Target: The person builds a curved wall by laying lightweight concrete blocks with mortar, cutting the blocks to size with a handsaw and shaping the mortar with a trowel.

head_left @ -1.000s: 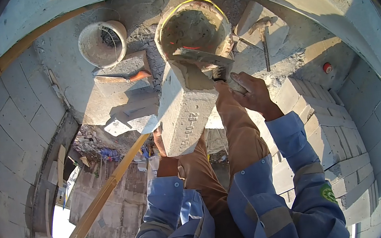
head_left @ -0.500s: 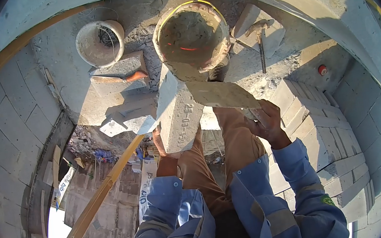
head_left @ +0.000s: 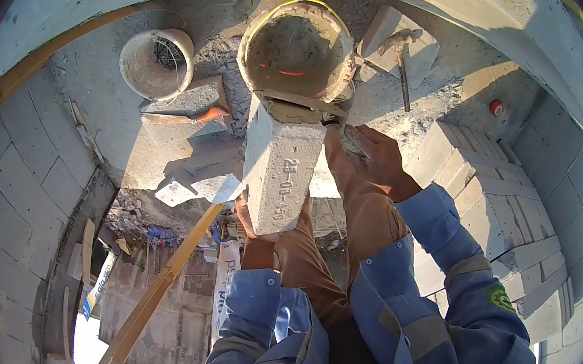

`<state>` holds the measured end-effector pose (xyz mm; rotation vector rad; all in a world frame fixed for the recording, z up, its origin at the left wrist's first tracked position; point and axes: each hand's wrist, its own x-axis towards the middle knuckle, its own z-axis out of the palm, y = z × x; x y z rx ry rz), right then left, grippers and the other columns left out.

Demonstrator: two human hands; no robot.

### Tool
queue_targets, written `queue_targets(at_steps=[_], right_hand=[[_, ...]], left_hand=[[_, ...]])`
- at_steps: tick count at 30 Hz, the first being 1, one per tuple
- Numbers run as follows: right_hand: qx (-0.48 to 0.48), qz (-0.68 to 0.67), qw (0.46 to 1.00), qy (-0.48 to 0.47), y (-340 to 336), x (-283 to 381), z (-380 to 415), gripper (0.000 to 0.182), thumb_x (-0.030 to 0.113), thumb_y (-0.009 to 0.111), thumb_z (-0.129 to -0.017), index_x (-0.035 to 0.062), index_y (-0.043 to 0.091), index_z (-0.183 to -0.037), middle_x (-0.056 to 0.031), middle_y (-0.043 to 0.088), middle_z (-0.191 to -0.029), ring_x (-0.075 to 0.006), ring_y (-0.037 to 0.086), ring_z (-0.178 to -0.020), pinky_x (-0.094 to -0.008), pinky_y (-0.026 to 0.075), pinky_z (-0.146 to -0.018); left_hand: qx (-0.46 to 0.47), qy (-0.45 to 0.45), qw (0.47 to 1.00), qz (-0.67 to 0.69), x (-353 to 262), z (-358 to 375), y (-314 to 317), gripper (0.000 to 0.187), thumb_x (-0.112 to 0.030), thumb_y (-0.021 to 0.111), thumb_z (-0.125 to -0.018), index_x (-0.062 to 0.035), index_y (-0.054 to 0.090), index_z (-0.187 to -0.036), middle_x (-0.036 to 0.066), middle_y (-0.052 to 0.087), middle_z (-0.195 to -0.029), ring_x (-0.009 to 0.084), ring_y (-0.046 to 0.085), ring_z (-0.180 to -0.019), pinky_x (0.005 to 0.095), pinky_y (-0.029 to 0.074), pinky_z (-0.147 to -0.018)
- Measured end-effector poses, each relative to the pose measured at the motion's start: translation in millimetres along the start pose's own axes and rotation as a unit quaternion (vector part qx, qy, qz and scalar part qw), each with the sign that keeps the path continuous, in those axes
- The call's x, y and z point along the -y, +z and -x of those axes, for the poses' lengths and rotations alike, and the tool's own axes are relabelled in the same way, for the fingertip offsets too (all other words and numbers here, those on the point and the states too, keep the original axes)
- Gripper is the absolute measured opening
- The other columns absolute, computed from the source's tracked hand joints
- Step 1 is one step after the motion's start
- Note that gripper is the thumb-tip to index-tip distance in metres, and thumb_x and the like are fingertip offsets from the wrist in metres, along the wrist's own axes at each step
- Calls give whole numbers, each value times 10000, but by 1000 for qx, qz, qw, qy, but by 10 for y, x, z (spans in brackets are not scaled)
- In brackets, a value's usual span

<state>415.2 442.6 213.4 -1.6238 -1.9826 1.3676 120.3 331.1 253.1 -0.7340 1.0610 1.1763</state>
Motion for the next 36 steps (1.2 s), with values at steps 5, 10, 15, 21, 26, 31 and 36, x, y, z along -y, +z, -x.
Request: queue_targets(at_steps=[5, 10, 15, 21, 26, 31, 36], right_hand=[[53, 143, 987, 56, -266, -194, 238, 461, 144, 735, -788, 97, 644, -1237, -85, 652, -989, -290, 676, -828, -382, 565, -686], [-25, -20, 997, 76, -295, -77, -23, 479, 157, 735, -796, 71, 640, -1257, -124, 666, -1023, -317, 685, -843, -402, 565, -719], [23, -106, 994, 16, -235, -36, -292, 524, 147, 746, -785, 64, 626, -1288, -141, 674, -1088, -341, 691, -884, -399, 572, -725], [57, -91, 994, 11, -417, 155, -158, 553, 143, 767, -744, 57, 634, -1274, -136, 675, -1086, -334, 684, -871, -386, 575, -746], [-37, 12, 996, -84, -498, 305, 89, 514, 120, 760, -730, 22, 653, -1223, -133, 684, -1063, -295, 687, -853, -382, 572, -723], [-81, -12, 991, -102, -524, 358, 263, 455, 92, 761, -718, 0, 672, -1154, -161, 688, -1063, -294, 689, -815, -385, 569, -686], [-75, 42, 995, -45, -411, 424, -61, 455, 114, 738, -790, 7, 659, -1225, -141, 690, -1111, -279, 681, -877, -358, 558, -745]], left_hand=[[65, -24, 997, 40, -30, 9, -146, 658, -336, 721, -847, 29, 547, -1365, 240, 637, -1289, 370, 688, -1087, 547, 600, -885], [43, -6, 999, -4, -36, -36, -172, 755, -407, 758, -811, -11, 513, -1406, 187, 635, -1311, 332, 666, -1122, 484, 571, -947], [38, -16, 999, 29, 52, -33, 119, 640, -336, 735, -842, 38, 568, -1335, 241, 662, -1240, 369, 705, -1045, 531, 613, -873], [39, -10, 999, 32, 108, -55, 214, 644, -357, 718, -846, 25, 564, -1342, 234, 661, -1245, 371, 703, -1050, 507, 623, -862], [49, -26, 998, 37, 132, -28, 277, 634, -361, 690, -855, 19, 564, -1347, 224, 662, -1251, 371, 701, -1057, 500, 629, -854], [62, -23, 996, 51, 86, -7, 73, 632, -366, 671, -868, 20, 555, -1355, 224, 648, -1276, 365, 696, -1076, 502, 624, -873], [70, -16, 997, 39, 106, 23, 260, 620, -356, 669, -873, 17, 557, -1355, 221, 649, -1274, 360, 691, -1085, 516, 610, -898]])
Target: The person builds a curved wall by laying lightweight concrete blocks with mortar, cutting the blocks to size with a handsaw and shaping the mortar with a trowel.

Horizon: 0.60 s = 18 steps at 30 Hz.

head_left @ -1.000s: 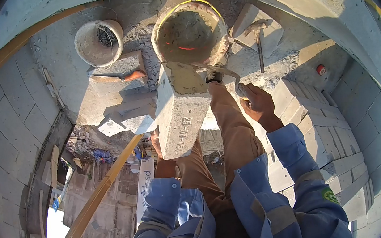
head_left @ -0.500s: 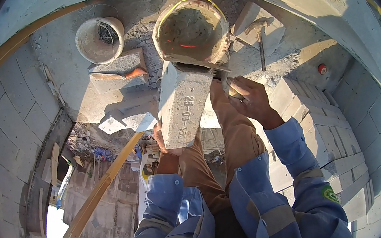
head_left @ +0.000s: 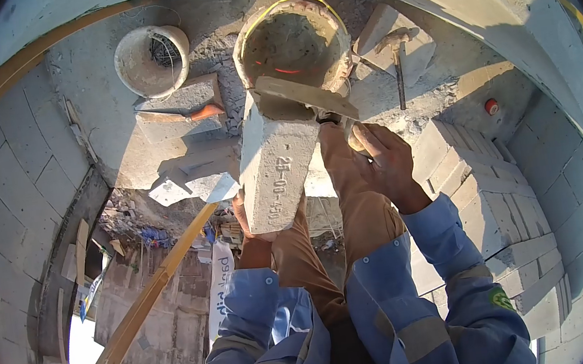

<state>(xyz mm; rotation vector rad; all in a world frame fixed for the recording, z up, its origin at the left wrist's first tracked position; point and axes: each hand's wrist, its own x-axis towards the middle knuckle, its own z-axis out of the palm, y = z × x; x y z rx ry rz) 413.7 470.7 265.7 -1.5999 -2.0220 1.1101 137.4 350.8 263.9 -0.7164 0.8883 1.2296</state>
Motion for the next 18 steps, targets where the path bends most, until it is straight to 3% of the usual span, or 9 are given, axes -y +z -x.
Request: queue_targets(at_steps=[3, 9, 11, 13, 15, 18], right_hand=[[1, -4, 1000, 10, 23, 213, 139, 394, 30, 744, -736, -1, 678, -1123, -184, 700, -1047, -337, 696, -856, -409, 572, -719], [-23, -51, 998, -41, -78, 55, 293, 436, 34, 751, -759, 1, 638, -1179, -164, 680, -1014, -321, 674, -759, -393, 560, -657], [15, -41, 990, 131, 158, -163, 179, 416, 149, 691, -857, -7, 592, -1229, -205, 675, -1055, -373, 688, -871, -401, 570, -720], [34, -1, 982, 184, 552, -527, -95, 458, 213, 655, -879, -14, 559, -1265, -257, 671, -1070, -451, 665, -924, -470, 556, -803], [164, -3, 939, 304, 960, -850, -558, 516, 282, 647, -868, -5, 548, -1286, -276, 674, -1094, -453, 658, -1014, -504, 530, -890], [219, 31, 920, 324, 1598, -1280, -1152, 463, 291, 632, -860, -44, 635, -1180, -282, 692, -1068, -452, 655, -1066, -507, 520, -933]], left_hand=[[8, 1, 1000, 10, -46, 13, -50, 619, -370, 669, -876, 11, 562, -1352, 214, 654, -1265, 363, 684, -1091, 516, 604, -903], [-28, 0, 999, -20, -31, 15, -111, 595, -419, 667, -883, -17, 593, -1316, 174, 674, -1232, 321, 694, -1067, 476, 614, -884], [-16, 5, 1000, -13, -11, 21, -92, 600, -426, 670, -881, -22, 592, -1317, 167, 678, -1227, 321, 696, -1061, 472, 614, -881], [-8, 4, 1000, -7, 24, 34, -119, 605, -433, 674, -878, -27, 592, -1319, 159, 681, -1222, 321, 698, -1055, 469, 614, -878], [-12, -3, 1000, 19, -2, 119, -213, 609, -437, 670, -882, -30, 585, -1327, 162, 681, -1224, 321, 702, -1046, 479, 613, -878], [-37, -3, 999, 18, -56, 232, -373, 685, -444, 685, -856, -42, 529, -1388, 171, 641, -1287, 335, 675, -1094, 498, 594, -900]])
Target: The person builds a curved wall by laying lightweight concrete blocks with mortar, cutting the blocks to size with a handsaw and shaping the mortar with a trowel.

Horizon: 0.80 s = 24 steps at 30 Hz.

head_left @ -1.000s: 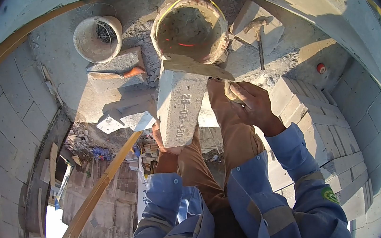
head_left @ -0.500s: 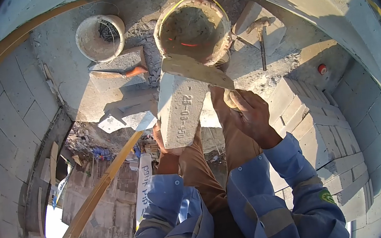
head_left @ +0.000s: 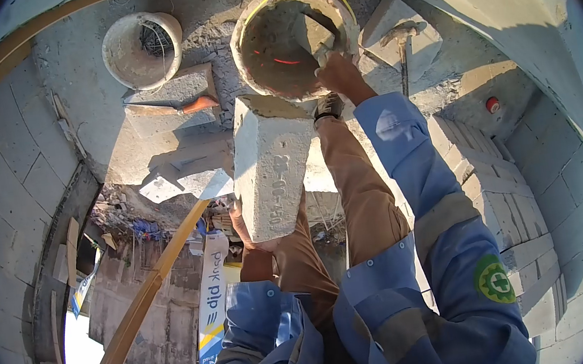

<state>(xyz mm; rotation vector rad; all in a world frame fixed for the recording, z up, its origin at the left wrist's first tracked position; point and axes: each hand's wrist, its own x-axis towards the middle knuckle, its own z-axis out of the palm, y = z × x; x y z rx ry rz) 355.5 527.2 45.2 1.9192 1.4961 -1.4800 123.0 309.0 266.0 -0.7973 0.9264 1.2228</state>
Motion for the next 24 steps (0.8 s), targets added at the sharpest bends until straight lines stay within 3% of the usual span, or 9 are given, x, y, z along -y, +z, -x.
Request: queue_targets(at_steps=[4, 5, 6, 8, 11, 16, 21, 22, 24], right_hand=[[95, 20, 995, -37, 290, 186, -494, 395, 230, 625, -831, -112, 693, -1017, -328, 682, -1055, -470, 658, -1056, -488, 531, -920], [99, 20, 994, -37, 331, 190, -455, 395, 230, 625, -831, -112, 693, -1017, -328, 682, -1055, -470, 658, -1056, -488, 531, -920], [76, -38, 996, 1, 325, 166, -428, 389, 207, 627, -818, -123, 688, -1014, -343, 677, -1047, -466, 665, -1046, -487, 535, -901], [10, -73, 997, -22, 254, 137, -398, 359, 159, 639, -795, -141, 682, -987, -363, 676, -997, -458, 685, -1001, -487, 537, -855], [44, -67, 997, 11, 161, 151, -414, 336, 149, 630, -798, -139, 685, -962, -353, 685, -964, -453, 693, -976, -485, 537, -841], [92, -43, 995, 15, 125, 184, -430, 320, 172, 635, -798, -82, 712, -974, -319, 698, -978, -440, 705, -945, -486, 550, -827], [37, 45, 996, -62, 385, 275, -189, 292, 227, 624, -841, -14, 728, -970, -286, 709, -984, -400, 709, -978, -482, 555, -867], [8, 64, 996, -58, 524, 240, -243, 354, 238, 754, -754, -11, 702, -999, -267, 710, -942, -430, 699, -914, -477, 553, -788], [13, 18, 995, -96, 453, 181, -161, 371, 248, 763, -753, -12, 693, -1008, -254, 713, -925, -420, 704, -887, -471, 553, -776]], left_hand=[[-52, 2, 998, -26, -103, 135, -176, 783, -456, 703, -817, -76, 467, -1459, 149, 603, -1352, 337, 616, -1191, 510, 536, -957], [-54, -2, 998, -38, -107, 142, -194, 789, -462, 703, -813, -82, 466, -1462, 144, 601, -1356, 337, 607, -1206, 512, 527, -967], [-73, 13, 996, -42, -52, 135, -13, 730, -504, 683, -852, -53, 523, -1403, 141, 649, -1265, 327, 674, -1099, 457, 614, -837], [-51, 6, 998, -39, -32, 95, 141, 731, -510, 677, -857, -63, 513, -1412, 132, 632, -1297, 317, 658, -1131, 455, 609, -849], [-32, 8, 999, -42, -60, 76, 44, 719, -510, 657, -875, -80, 495, -1428, 115, 601, -1352, 306, 630, -1187, 453, 600, -874], [-13, 6, 1000, -14, -33, -7, 100, 659, -485, 614, -917, -93, 493, -1432, 100, 598, -1367, 298, 617, -1217, 454, 595, -902], [-38, 22, 998, 38, 59, -119, 144, 612, -459, 591, -939, -92, 502, -1421, 102, 614, -1351, 281, 610, -1236, 465, 582, -940], [-39, 20, 998, 36, 94, -135, 161, 612, -459, 591, -939, -92, 502, -1421, 102, 614, -1351, 281, 610, -1236, 465, 582, -940], [-65, 11, 995, 69, 145, -157, 282, 637, -474, 602, -932, -92, 489, -1429, 110, 604, -1362, 283, 611, -1229, 461, 573, -958]])
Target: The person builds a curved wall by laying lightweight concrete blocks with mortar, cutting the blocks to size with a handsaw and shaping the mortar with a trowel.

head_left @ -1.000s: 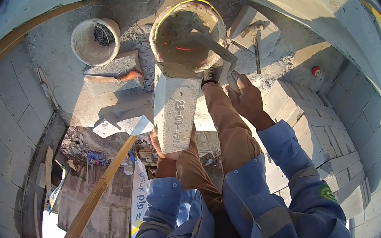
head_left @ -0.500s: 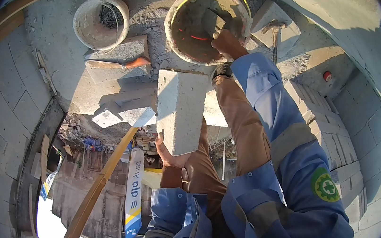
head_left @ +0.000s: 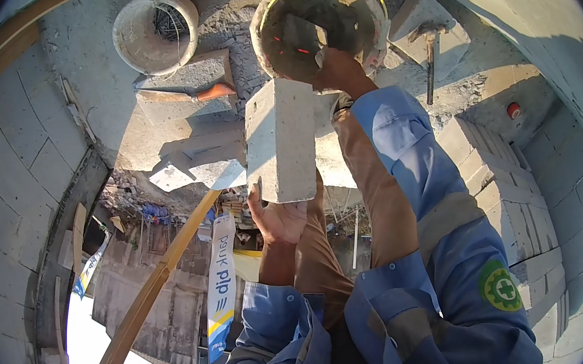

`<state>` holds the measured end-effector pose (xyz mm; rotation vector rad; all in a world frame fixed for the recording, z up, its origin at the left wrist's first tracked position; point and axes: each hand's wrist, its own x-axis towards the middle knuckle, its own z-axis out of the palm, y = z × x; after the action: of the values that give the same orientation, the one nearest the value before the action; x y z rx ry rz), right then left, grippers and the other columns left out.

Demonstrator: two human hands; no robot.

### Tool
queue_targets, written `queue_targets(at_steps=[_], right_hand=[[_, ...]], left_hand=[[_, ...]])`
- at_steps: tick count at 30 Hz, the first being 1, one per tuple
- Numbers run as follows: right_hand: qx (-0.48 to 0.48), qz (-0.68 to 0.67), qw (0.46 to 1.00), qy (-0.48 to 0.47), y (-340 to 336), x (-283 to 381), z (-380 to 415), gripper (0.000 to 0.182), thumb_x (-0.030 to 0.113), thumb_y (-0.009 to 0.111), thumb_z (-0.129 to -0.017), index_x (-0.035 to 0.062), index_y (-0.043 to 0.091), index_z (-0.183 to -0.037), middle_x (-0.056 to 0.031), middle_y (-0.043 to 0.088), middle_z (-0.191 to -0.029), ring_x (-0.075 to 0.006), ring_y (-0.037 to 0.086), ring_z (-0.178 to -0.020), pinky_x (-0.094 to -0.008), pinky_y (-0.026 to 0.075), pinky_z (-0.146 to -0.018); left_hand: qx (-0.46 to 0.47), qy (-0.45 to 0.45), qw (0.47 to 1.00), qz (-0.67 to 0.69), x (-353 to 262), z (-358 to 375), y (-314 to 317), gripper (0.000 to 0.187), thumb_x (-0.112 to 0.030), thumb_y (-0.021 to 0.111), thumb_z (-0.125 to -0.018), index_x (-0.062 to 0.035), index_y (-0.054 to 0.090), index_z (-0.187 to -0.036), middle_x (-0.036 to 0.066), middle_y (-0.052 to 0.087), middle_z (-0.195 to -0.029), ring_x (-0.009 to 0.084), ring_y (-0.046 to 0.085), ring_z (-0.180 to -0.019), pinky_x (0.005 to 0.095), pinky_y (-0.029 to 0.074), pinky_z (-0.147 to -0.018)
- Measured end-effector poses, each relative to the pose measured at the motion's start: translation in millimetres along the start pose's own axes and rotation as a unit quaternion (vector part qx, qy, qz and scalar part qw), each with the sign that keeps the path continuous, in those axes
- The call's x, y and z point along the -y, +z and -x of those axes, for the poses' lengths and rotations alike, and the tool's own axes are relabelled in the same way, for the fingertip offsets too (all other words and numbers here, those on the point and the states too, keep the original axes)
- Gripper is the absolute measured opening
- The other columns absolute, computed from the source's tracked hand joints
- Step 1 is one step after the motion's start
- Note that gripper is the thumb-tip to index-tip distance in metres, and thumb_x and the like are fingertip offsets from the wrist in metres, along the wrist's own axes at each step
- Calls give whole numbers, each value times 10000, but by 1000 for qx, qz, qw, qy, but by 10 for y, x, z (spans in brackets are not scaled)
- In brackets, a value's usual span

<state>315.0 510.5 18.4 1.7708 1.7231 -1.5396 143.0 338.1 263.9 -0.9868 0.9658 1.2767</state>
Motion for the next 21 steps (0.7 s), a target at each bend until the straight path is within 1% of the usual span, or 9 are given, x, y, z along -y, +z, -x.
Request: queue_targets(at_steps=[3, 7, 8, 10, 14, 15, 17, 18, 21], right_hand=[[6, -115, 993, -32, -102, -109, 97, 416, 256, 771, -757, -11, 673, -1060, -232, 717, -924, -390, 708, -860, -452, 550, -768], [-22, -217, 975, -43, -208, -296, 354, 506, 233, 743, -737, 12, 649, -1182, -227, 709, -1026, -367, 692, -941, -421, 533, -852], [-83, -192, 974, -89, -241, -311, 497, 543, 231, 745, -746, 15, 636, -1232, -230, 706, -1013, -338, 696, -949, -407, 532, -852], [-64, -212, 972, -79, -395, -340, 788, 546, 235, 748, -750, 19, 633, -1238, -225, 707, -1018, -333, 698, -944, -404, 537, -842], [20, -366, 930, -28, -333, -778, 1237, 539, 255, 770, -759, 41, 636, -1236, -200, 710, -1035, -355, 699, -911, -404, 553, -794], [14, -363, 931, -30, -368, -812, 1338, 539, 255, 770, -759, 41, 636, -1236, -200, 710, -1035, -355, 699, -911, -404, 553, -794], [-55, -20, 990, -132, -427, -853, 1531, 485, 249, 775, -768, 63, 652, -1199, -175, 710, -1026, -373, 693, -868, -406, 565, -757], [-112, -111, 978, -139, -766, -601, 1623, 424, 239, 767, -783, 82, 660, -1162, -164, 709, -1016, -370, 690, -861, -408, 571, -757], [-152, -28, 974, -167, -721, -584, 1584, 405, 227, 757, -792, 89, 657, -1160, -139, 697, -1014, -330, 690, -871, -403, 572, -748]], left_hand=[[-118, -14, 992, 47, 71, -18, 129, 676, -508, 621, -916, -101, 471, -1434, 114, 584, -1373, 293, 615, -1209, 455, 564, -971], [-141, 50, 988, -33, 198, -93, 243, 716, -534, 656, -887, -98, 464, -1422, 116, 562, -1375, 303, 616, -1186, 453, 559, -975], [-159, 64, 984, -50, 229, -106, 281, 788, -537, 687, -866, -95, 415, -1459, 139, 485, -1444, 319, 550, -1267, 462, 502, -1047], [-185, 78, 978, -56, 284, -122, 349, 851, -537, 726, -841, -89, 383, -1479, 162, 397, -1516, 331, 476, -1352, 472, 442, -1120], [-219, 81, 972, -31, 455, -144, 678, 719, -495, 726, -859, -53, 476, -1368, 147, 550, -1313, 333, 597, -1183, 466, 546, -1009], [-211, 88, 973, -25, 508, -151, 745, 722, -495, 729, -858, -47, 475, -1364, 158, 547, -1311, 337, 596, -1182, 470, 539, -1021], [-200, 94, 975, -20, 599, -171, 831, 726, -494, 732, -857, -40, 474, -1361, 168, 544, -1310, 342, 594, -1180, 474, 531, -1034], [-193, 104, 975, -19, 640, -197, 838, 723, -482, 741, -854, -33, 476, -1356, 175, 542, -1311, 351, 588, -1190, 486, 516, -1055], [-196, 96, 976, 21, 742, -260, 840, 713, -452, 763, -844, -18, 487, -1337, 187, 546, -1309, 369, 575, -1210, 510, 491, -1089]])
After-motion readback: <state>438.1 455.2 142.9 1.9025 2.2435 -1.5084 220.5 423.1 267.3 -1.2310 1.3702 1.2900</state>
